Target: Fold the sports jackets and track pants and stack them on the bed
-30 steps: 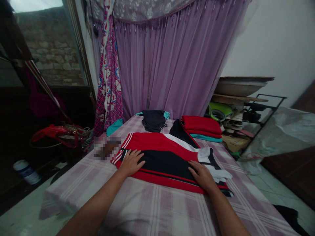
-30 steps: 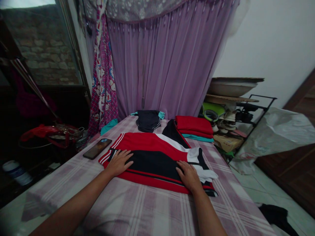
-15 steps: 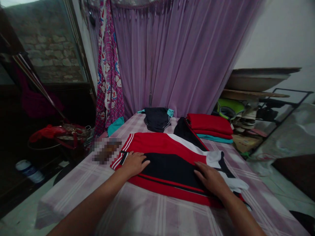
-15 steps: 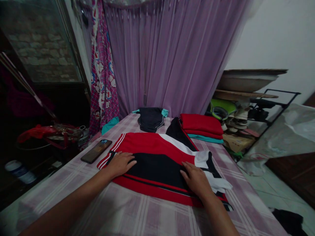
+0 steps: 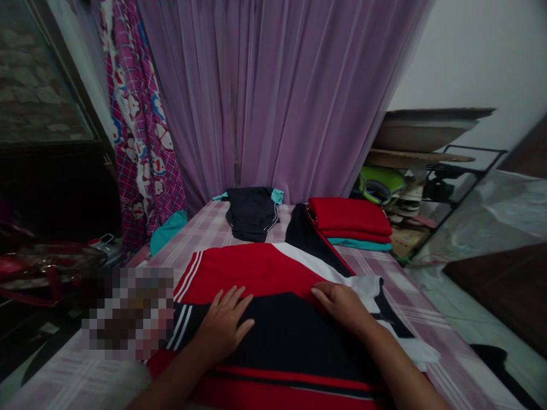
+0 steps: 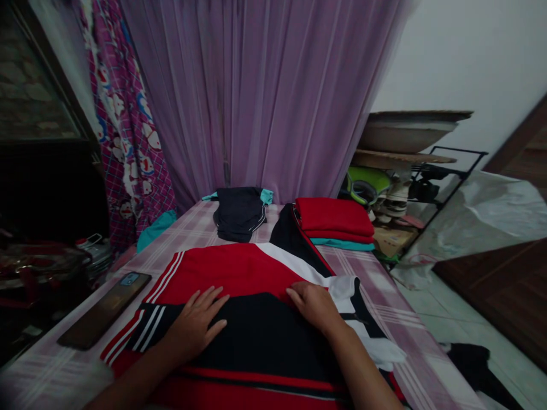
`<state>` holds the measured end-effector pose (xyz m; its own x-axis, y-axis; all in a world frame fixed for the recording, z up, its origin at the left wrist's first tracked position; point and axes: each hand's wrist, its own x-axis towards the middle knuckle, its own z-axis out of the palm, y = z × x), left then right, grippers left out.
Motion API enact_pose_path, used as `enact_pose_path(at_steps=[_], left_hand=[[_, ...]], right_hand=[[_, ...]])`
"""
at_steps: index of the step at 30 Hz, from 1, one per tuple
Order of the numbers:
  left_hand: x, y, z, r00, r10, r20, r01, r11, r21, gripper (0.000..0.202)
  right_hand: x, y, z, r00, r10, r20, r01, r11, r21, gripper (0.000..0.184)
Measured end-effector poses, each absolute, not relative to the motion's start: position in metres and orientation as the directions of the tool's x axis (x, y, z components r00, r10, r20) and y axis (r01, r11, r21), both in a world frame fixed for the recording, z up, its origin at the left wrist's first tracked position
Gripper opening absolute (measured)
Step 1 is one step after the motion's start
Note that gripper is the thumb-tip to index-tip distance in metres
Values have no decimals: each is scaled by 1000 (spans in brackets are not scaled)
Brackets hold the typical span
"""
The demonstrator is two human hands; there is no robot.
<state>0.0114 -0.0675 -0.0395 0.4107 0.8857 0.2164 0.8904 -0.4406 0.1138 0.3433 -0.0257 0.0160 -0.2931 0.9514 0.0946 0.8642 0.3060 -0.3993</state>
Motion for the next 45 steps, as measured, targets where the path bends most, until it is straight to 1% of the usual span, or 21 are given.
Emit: enact_pose_path(at_steps=[2,5,7,9,11,14,16,20,22,25,27,29,31,33,36,37,40,45], left_hand=[[13,-69,-38,411,879,244,891,-443,96,53],[14,-71,-36,423,875,238,890,-450,74,51],[13,-71,-35,432,870,239,887,-458,62,50],[12,-72,-34,440,864,245,884,-465,53,49],[11,-72,-34,447,860,245,881,-470,44,50],[11,-74,-33,435,867,244,890,-455,30,54],[11,-74,-31,426,874,232,894,-446,35,55],[13,-73,-28,423,890,173,893,-441,85,56],[13,-73,-25,409,902,140,897,-425,119,57],[12,-72,-14,377,924,62,902,-382,200,58],[10,-66,1,340,941,-9,906,-324,273,57],[10,-53,22,303,951,-68,910,-267,317,53],[11,-30,44,298,952,-75,918,-264,296,46],[15,4,60,329,944,-33,920,-312,237,42],[25,62,67,330,943,36,927,-331,176,40],[30,81,65,338,940,41,926,-340,162,40],[48,126,55,323,946,-36,938,-315,145,41],[79,161,44,304,944,-127,949,-289,124,35]], right_hand=[[333,-11,22,-239,964,112,849,264,-459,42],[308,10,20,-221,966,131,781,256,-570,42],[293,22,10,-186,970,156,703,242,-669,42],[284,31,-5,-94,977,193,628,209,-750,42],[283,36,-21,-9,979,204,565,173,-807,43],[288,37,-34,5,985,175,483,151,-863,43],[291,37,-35,-5,987,160,458,144,-877,43],[292,39,-34,31,986,163,487,128,-864,42],[291,41,-36,50,984,173,490,127,-862,41],[290,43,-38,65,982,175,447,128,-885,40],[291,42,-36,113,978,175,398,116,-910,41],[294,42,-30,227,956,183,340,98,-935,43],[300,42,-23,363,913,188,286,83,-955,43],[309,43,-19,478,858,189,227,88,-970,40],[323,46,-18,591,783,195,144,135,-980,36],[327,47,-18,613,765,197,126,152,-980,36],[334,50,-21,643,742,192,82,182,-980,32],[334,54,-24,651,743,152,27,178,-984,31]])
